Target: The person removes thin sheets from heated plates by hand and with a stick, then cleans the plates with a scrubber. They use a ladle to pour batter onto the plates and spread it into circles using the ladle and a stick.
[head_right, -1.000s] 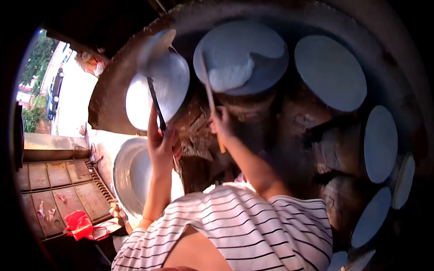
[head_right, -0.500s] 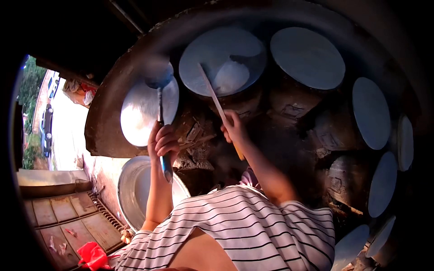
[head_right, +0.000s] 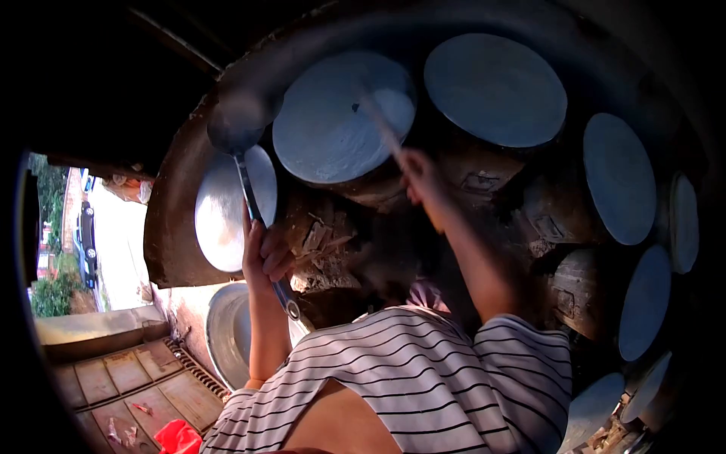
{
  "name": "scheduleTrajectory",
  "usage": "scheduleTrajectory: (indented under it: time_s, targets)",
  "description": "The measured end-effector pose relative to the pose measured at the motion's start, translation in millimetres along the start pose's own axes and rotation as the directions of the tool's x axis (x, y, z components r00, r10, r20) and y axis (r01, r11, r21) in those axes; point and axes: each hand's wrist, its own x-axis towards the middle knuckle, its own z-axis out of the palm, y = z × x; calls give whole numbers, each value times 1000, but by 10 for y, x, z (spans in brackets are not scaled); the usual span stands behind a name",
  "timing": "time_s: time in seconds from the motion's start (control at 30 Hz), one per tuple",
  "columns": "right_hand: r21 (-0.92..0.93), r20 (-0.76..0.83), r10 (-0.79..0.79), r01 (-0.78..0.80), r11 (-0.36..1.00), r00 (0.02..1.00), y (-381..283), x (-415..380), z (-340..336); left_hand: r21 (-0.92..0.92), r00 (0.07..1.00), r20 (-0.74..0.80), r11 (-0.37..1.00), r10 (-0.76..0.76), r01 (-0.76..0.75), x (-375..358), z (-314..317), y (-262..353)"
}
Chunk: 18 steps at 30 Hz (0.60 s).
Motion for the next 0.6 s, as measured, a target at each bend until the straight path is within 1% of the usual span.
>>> scheduleTrajectory:
  time_s: [0.03, 0.07, 0.13, 0.2, 0.23, 0.27, 0.33, 0.37, 0.4, 0.43, 0.47, 0.53, 0.57, 0.6]
  targets:
    - [-51, 89, 28, -24, 998, 996, 84, -261, 34, 46, 1000, 4, 999, 2, -2, 46, 32, -6]
    - [-191, 257, 51, -1, 982, 965, 270, -422, -2, 86, 1000, 6, 996, 8, -8, 83, 45, -20]
    - [-125, 215, 185, -161, 979, 959, 459, -525, -255, 161, 999, -22, 987, 24, -20, 171, 84, -79]
    - [24, 119, 113, -117, 993, 986, 315, -270, -618, 254, 997, -80, 967, 19, 2, 256, 164, -113]
    - [-29, 111, 79, -77, 997, 991, 111, -109, -676, 266, 999, -33, 964, 11, -2, 331, 160, -153]
    - [-85, 101, 38, -29, 996, 994, -81, 49, -710, 269, 1000, -30, 963, 7, 1, 388, 209, -195]
    - [-139, 73, 2, 9, 990, 997, -247, 372, -697, 269, 1000, -17, 963, 13, -9, 515, 327, -306]
    - [-161, 64, -19, 29, 987, 998, -300, 464, -673, 251, 1000, 24, 968, 11, -17, 576, 358, -346]
    - [-227, 74, -56, 72, 971, 996, -260, 326, -612, 280, 998, -54, 960, 28, -12, 609, 439, -378]
    - [-335, 131, 0, 44, 941, 991, -131, 199, -621, 322, 998, -51, 947, 28, -10, 623, 476, -367]
    - [-405, 270, 87, 31, 914, 959, -49, 10, -667, 355, 998, -54, 935, 33, -11, 639, 509, -376]
    - [-415, 210, 119, -21, 909, 970, -14, -153, -801, 399, 995, -75, 916, 65, -30, 747, 599, -421]
    - [-252, 66, 138, -117, 960, 988, -69, -41, -877, 427, 992, -100, 904, 71, -21, 737, 616, -452]
    - [-287, 42, 56, -42, 957, 998, -81, 163, -941, 395, 991, -128, 919, 49, 6, 708, 604, -490]
